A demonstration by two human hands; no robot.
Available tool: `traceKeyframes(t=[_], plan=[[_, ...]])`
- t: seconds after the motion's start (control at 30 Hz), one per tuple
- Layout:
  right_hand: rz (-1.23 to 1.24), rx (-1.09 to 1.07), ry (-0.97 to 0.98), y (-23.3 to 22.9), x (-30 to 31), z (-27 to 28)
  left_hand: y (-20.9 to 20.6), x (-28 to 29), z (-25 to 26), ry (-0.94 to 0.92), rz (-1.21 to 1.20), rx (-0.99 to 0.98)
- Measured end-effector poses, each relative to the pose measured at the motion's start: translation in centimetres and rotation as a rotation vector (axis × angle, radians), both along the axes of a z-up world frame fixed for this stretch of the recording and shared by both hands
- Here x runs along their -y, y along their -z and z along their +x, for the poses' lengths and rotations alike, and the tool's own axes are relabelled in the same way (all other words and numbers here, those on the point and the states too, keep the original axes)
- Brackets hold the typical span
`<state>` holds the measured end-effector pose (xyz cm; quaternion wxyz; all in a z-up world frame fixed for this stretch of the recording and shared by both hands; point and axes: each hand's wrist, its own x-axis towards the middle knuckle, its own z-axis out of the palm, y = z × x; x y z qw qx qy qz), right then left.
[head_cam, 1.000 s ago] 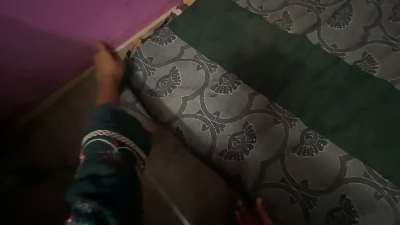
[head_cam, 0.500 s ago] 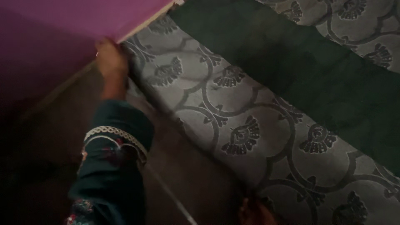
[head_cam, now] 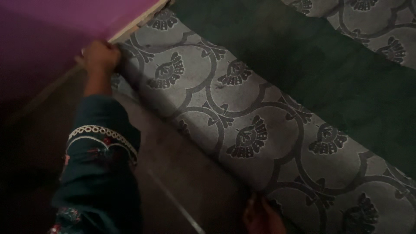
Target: The person lays out a thin patterned mattress on the floor and smooths it out by hand.
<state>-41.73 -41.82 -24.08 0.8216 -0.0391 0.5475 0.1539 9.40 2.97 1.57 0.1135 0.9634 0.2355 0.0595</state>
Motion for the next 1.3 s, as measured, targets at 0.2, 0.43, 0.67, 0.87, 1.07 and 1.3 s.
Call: traceKeyframes(t=[0.2, 0.43, 0.67, 0.87, 1.07, 1.3], plan=[[0.008, 0.184, -0.35, 9.0, 0.9, -1.8, -0.7, -1.7, 0.4, 0.241, 0.103, 0.044], [0.805, 0.913, -0.296, 16.7, -2.5, -4.8, -1.1, -0.7, -4.7, -0.04, -0.525, 0.52], [-0.024, 0.379, -0.537, 5.2, -2.4, -3.3, 11.3, 5.7, -4.4, 0.369, 0.014, 1.31], [-0.032, 0.221, 0.023, -14.6, 0.1, 3.2, 7.8, 9.8, -8.8, -0.341, -0.884, 0.65], [0.239, 0.324, 0.176, -17.4, 0.1, 4.9, 8.2, 9.7, -8.6, -0.225, -1.408, 0.706], [0.311, 0.29, 0.321, -16.3, -0.9, 5.1, 7.1, 10.3, -8.5, -0.026, -1.611, 0.477]])
